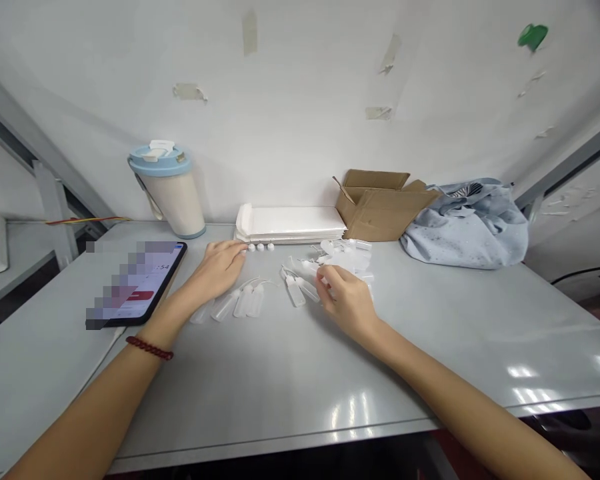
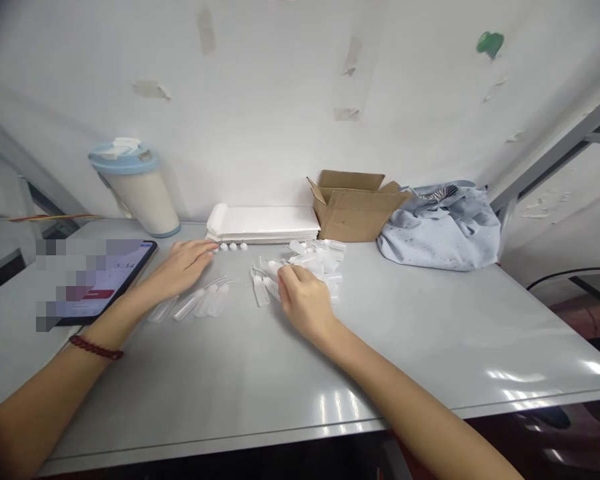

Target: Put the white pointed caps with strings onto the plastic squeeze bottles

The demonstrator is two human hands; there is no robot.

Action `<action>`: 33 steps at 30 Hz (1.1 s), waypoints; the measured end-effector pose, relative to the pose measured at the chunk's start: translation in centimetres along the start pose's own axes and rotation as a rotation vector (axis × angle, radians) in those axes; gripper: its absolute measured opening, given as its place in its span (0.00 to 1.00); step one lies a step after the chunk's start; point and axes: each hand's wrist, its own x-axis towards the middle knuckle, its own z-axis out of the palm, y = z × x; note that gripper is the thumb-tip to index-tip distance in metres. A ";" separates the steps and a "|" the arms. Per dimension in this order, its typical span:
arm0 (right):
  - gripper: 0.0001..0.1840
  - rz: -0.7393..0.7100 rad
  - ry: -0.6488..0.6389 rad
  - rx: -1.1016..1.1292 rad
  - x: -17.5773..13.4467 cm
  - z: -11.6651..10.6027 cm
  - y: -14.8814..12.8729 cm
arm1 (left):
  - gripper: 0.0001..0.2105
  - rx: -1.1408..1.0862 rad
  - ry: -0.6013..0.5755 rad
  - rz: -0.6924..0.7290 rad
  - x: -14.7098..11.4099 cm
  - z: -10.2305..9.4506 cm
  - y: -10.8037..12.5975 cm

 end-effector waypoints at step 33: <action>0.15 -0.392 -0.380 -0.136 1.4 1.7 -4.8 | 0.13 -0.010 0.107 0.128 0.0 -0.4 0.6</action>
